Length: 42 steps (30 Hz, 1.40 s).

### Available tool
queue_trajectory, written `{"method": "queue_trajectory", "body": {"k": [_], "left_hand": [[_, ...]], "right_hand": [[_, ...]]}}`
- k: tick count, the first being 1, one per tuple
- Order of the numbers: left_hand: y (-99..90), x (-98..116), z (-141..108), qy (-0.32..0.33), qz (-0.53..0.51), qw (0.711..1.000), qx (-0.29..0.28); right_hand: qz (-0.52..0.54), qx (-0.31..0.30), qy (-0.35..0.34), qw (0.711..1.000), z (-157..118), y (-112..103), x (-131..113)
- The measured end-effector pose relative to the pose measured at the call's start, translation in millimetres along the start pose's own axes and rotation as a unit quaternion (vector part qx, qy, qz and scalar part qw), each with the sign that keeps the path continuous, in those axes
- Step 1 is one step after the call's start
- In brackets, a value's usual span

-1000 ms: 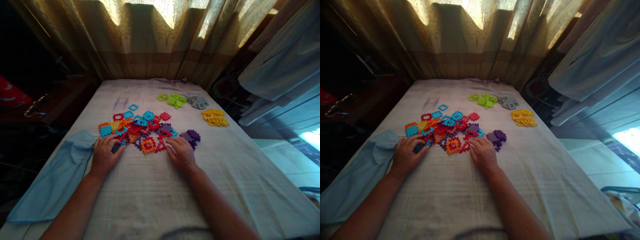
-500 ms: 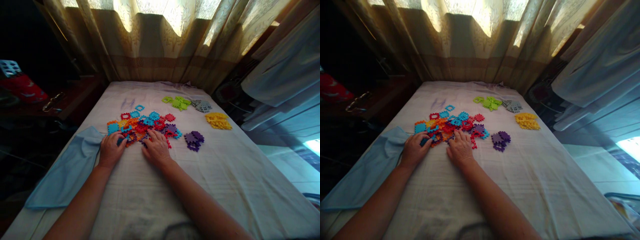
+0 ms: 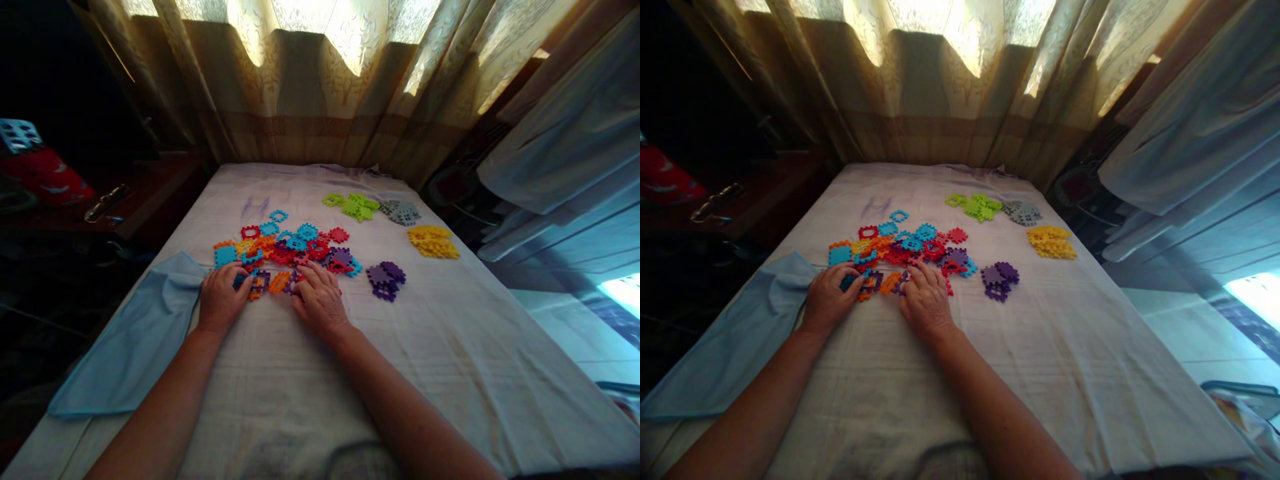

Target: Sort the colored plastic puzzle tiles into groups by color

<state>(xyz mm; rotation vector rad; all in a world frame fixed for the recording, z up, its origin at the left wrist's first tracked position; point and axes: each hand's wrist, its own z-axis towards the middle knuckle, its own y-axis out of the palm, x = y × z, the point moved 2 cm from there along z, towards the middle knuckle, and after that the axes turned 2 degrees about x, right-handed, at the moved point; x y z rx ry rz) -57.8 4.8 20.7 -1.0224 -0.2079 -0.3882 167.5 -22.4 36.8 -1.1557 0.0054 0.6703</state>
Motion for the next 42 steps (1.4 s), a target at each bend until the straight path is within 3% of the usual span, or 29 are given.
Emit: {"method": "queue_trajectory", "body": {"k": [5, 13, 16, 20, 24, 36, 42], "left_hand": [[0.6, -1.2, -0.1, 0.005, 0.002, 1.0, -0.001], [1.1, -2.7, 0.6, 0.011, 0.007, 1.0, -0.01], [1.0, -3.4, 1.5, 0.015, 0.006, 1.0, -0.007], [1.6, -4.7, 2.3, 0.013, 0.007, 1.0, -0.01], [1.4, -4.2, 2.5, 0.01, 0.001, 1.0, -0.014], [1.5, -5.4, 1.8, 0.01, -0.009, 1.0, -0.016], [1.0, -3.9, 0.5, 0.001, -0.022, 1.0, -0.007]], "right_hand": [[0.006, 0.084, 0.007, 0.996, -18.3, -28.5, 38.1], [0.035, 0.173, 0.122, 0.977, -28.1, -46.9, 97.7], [0.005, 0.202, 0.205, 0.958, -36.9, -64.8, 125.0], [-0.055, 0.194, 0.356, 0.912, -59.5, -87.9, 164.3], [-0.08, 0.134, 0.427, 0.89, -71.5, -91.1, 178.0], [-0.112, 0.135, 0.393, 0.903, -68.2, -81.4, 170.8], [-0.109, 0.195, 0.281, 0.933, -60.2, -75.4, 156.5]]}}
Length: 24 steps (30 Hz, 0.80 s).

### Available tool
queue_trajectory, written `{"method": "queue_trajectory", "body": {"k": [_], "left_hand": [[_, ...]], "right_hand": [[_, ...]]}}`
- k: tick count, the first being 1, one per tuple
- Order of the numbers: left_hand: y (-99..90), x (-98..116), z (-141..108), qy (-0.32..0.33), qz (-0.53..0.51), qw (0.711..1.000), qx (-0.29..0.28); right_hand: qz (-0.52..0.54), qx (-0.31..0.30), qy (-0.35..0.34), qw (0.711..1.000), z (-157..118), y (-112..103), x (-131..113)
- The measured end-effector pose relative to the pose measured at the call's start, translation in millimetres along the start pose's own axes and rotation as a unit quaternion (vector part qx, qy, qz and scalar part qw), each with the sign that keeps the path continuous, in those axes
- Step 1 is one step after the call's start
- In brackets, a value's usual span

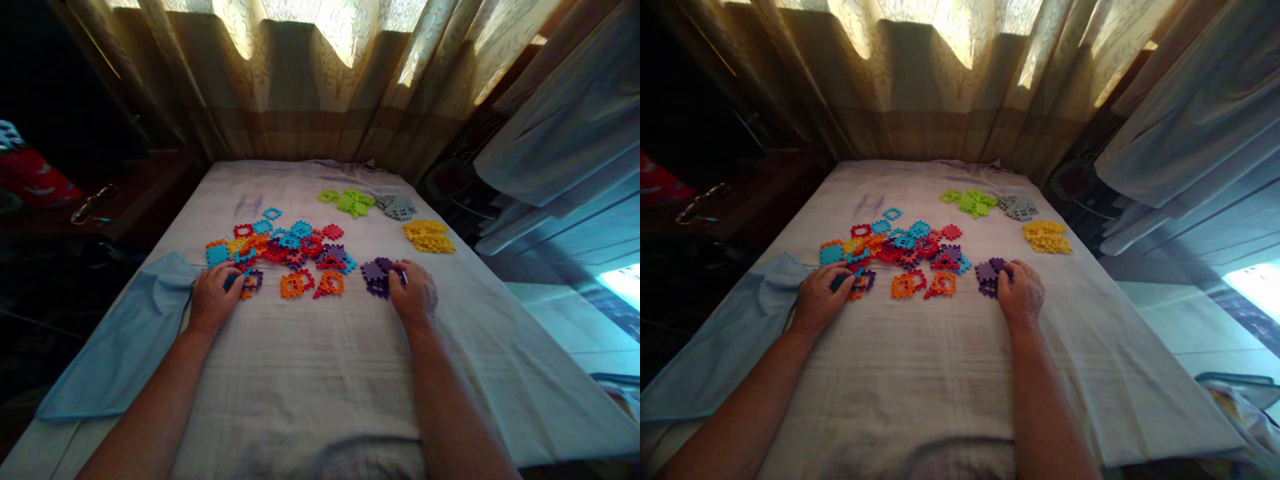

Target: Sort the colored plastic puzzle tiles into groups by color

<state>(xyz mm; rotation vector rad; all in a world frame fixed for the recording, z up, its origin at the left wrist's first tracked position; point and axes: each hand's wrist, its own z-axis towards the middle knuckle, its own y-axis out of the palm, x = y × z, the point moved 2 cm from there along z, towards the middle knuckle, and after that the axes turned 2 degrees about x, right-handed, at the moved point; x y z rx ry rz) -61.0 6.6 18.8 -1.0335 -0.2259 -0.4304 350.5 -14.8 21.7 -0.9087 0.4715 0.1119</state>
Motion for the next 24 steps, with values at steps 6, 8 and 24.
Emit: {"method": "queue_trajectory", "body": {"k": [6, 8, 24], "left_hand": [[-0.6, 1.2, 1.1, -0.023, -0.017, 1.0, 0.006], [-0.7, 0.2, 1.7, -0.034, -0.031, 0.999, 0.012], [0.3, -0.2, 1.3, -0.034, -0.046, 0.998, 0.021]], "right_hand": [[0.082, -0.038, -0.178, 0.98, -21.4, 12.7, -77.0], [0.108, -0.113, -0.247, 0.956, -30.2, 19.6, -111.3], [0.042, -0.282, -0.357, 0.889, -57.3, 69.9, -221.6]]}}
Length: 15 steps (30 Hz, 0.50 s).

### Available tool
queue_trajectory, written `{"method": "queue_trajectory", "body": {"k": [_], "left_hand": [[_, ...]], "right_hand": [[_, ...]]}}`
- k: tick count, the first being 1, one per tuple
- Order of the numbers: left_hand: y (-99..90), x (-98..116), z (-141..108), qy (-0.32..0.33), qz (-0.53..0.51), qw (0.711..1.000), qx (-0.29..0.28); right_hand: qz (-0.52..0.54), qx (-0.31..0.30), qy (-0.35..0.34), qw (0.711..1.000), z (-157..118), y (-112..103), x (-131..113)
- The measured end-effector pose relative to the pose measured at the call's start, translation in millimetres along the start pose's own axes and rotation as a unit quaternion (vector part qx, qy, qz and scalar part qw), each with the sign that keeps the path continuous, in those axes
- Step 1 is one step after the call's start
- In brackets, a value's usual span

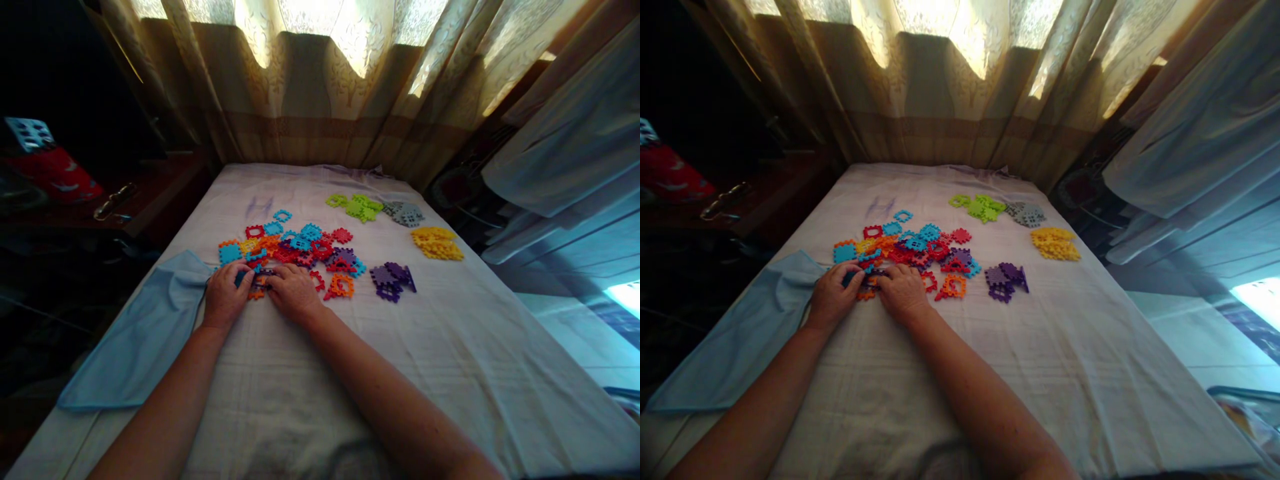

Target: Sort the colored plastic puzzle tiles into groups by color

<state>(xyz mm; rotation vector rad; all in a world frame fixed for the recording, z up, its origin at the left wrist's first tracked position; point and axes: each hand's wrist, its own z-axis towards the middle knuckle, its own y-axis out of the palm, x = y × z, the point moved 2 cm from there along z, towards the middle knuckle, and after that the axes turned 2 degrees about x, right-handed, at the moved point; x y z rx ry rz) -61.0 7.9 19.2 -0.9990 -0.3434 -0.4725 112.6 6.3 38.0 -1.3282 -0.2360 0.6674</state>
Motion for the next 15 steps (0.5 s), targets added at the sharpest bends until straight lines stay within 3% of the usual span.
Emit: {"method": "queue_trajectory", "body": {"k": [5, 10, 12, 15], "left_hand": [[0.0, 0.0, 0.2, -0.004, -0.005, 1.0, 0.006], [1.2, -2.1, 0.5, -0.004, -0.003, 1.0, 0.005], [1.3, -2.3, 0.6, -0.006, -0.001, 1.0, 0.002], [0.9, -1.9, 0.8, -0.002, -0.002, 1.0, -0.003]], "right_hand": [[0.005, 0.039, -0.033, 0.999, -3.8, 3.8, 5.7], [0.036, 0.149, -0.02, 0.988, -24.0, -13.1, 30.7], [0.05, 0.206, 0.014, 0.977, -36.7, -26.5, 50.2], [0.059, 0.279, 0.128, 0.95, -59.0, -46.9, 93.2]]}}
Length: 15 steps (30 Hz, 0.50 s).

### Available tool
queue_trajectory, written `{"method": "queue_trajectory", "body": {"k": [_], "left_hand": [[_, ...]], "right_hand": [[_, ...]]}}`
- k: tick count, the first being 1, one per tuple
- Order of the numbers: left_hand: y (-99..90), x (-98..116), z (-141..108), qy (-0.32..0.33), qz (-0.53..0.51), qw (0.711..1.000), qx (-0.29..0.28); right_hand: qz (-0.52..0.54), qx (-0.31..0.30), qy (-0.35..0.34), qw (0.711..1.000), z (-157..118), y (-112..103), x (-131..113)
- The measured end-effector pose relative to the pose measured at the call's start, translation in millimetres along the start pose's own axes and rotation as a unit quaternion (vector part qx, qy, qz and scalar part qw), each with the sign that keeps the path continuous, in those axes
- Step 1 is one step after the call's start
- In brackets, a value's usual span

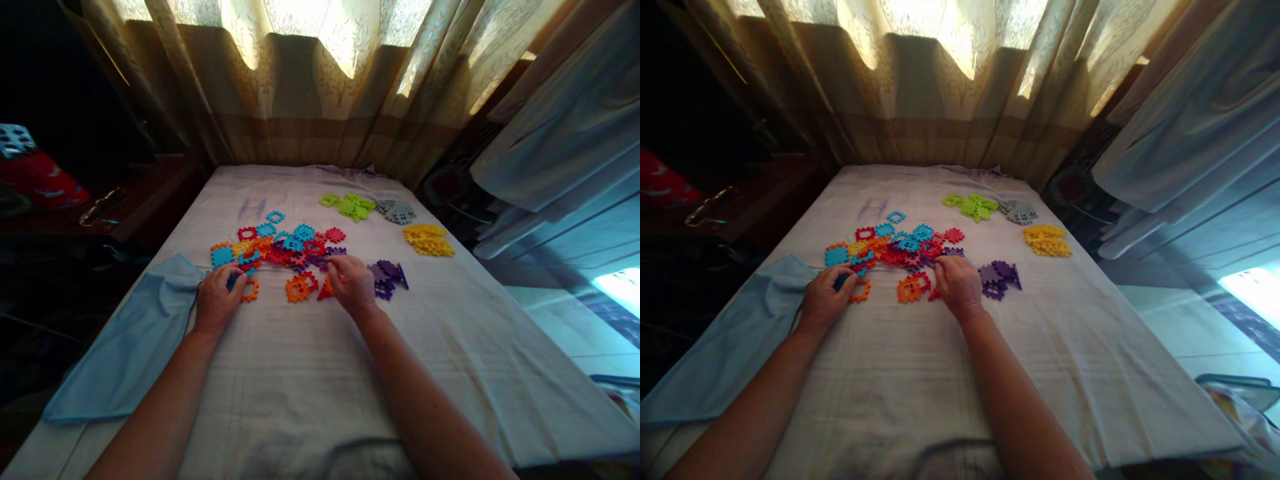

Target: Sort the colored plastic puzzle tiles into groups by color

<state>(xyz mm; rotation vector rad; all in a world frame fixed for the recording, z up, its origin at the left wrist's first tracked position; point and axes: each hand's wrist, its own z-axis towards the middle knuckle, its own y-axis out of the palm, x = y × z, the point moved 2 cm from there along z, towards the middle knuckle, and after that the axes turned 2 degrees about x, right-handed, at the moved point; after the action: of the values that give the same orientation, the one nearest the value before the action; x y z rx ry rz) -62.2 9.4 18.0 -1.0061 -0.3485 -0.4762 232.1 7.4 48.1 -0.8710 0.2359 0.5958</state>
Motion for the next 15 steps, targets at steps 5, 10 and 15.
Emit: {"method": "queue_trajectory", "body": {"k": [5, 10, 15], "left_hand": [[-1.1, -0.7, 0.8, 0.011, 0.001, 1.0, 0.004], [-1.2, -1.5, 1.4, 0.026, 0.013, 1.0, -0.003], [-2.1, 2.9, 0.2, 0.044, 0.02, 0.999, -0.001]], "right_hand": [[-0.084, 0.088, 0.226, 0.966, -0.8, -47.1, 80.4], [-0.153, 0.107, 0.308, 0.933, -9.8, -68.7, 116.7], [-0.186, 0.096, 0.292, 0.933, -12.1, -68.8, 120.9]]}}
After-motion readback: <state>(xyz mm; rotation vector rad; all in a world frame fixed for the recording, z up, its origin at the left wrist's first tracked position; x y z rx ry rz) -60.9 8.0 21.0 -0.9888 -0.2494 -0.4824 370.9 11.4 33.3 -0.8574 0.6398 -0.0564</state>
